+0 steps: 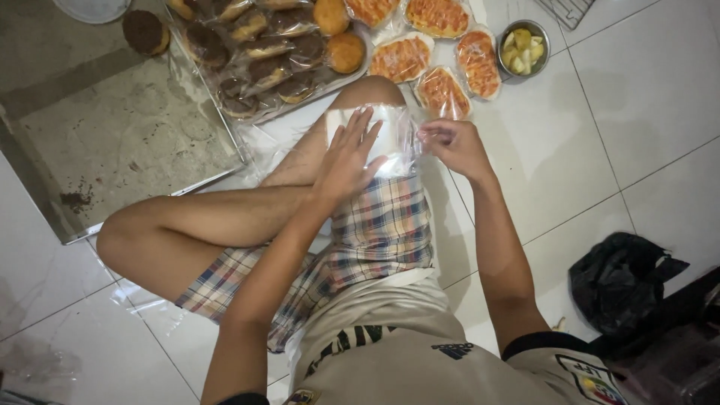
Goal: The person is individually packing various pastries, including donuts and buns, into small plastic bags while sitting on the floor.
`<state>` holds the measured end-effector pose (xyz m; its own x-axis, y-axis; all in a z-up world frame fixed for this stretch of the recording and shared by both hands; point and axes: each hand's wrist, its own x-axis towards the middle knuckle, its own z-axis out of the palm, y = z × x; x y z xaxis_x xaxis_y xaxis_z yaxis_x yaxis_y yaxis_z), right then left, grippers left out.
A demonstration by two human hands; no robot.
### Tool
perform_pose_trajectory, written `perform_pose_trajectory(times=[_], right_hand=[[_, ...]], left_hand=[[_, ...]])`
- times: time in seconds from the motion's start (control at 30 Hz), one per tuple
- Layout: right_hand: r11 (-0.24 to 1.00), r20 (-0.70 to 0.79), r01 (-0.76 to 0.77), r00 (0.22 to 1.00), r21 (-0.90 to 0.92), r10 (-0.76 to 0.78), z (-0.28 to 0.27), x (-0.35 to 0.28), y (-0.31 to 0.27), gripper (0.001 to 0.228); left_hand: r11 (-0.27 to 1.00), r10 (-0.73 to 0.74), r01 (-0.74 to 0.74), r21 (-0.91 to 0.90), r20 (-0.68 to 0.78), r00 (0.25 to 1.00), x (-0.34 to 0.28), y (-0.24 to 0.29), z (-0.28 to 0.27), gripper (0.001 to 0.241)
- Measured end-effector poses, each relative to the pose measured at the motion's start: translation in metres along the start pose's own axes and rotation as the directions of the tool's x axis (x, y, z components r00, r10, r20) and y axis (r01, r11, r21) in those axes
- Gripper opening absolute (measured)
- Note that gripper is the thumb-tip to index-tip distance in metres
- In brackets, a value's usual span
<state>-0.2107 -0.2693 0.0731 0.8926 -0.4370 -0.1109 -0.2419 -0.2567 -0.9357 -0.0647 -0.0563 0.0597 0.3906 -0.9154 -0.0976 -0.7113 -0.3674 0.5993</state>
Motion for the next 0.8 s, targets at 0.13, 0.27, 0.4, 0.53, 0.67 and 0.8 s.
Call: perform_pose_trajectory(times=[0.13, 0.27, 0.4, 0.53, 0.67, 0.8], right_hand=[[1.000, 0.031, -0.019, 0.999, -0.012, 0.019, 0.002, 0.000, -0.007, 0.034], [0.998, 0.010, 0.007, 1.000, -0.067, -0.006, 0.000, -0.004, -0.010, 0.024], [0.999, -0.071, -0.036, 0.997, -0.016, 0.035, -0.007, -0.004, -0.009, 0.021], [0.998, -0.130, -0.033, 0.991, 0.061, 0.041, -0.022, -0.013, 0.004, 0.017], [0.926, -0.229, 0.054, 0.973, 0.374, 0.035, -0.039, -0.026, -0.001, 0.003], [0.871, -0.165, 0.170, 0.981, 0.460, -0.104, -0.047, -0.035, -0.011, 0.008]], left_hand=[[1.000, 0.004, -0.004, 0.007, -0.009, 1.000, -0.001, 0.002, -0.003, 0.063], [1.000, 0.011, -0.011, 0.021, -0.022, 1.000, -0.001, 0.002, 0.000, 0.062], [1.000, 0.003, -0.003, -0.005, -0.032, 0.999, -0.004, 0.005, -0.007, 0.062], [1.000, -0.010, 0.009, -0.016, -0.029, 1.000, -0.006, 0.007, -0.014, 0.061], [0.991, 0.023, -0.041, -0.129, -0.141, 0.990, -0.008, 0.011, -0.018, 0.057], [0.935, 0.090, -0.156, -0.317, -0.215, 0.972, -0.005, 0.024, -0.025, 0.061]])
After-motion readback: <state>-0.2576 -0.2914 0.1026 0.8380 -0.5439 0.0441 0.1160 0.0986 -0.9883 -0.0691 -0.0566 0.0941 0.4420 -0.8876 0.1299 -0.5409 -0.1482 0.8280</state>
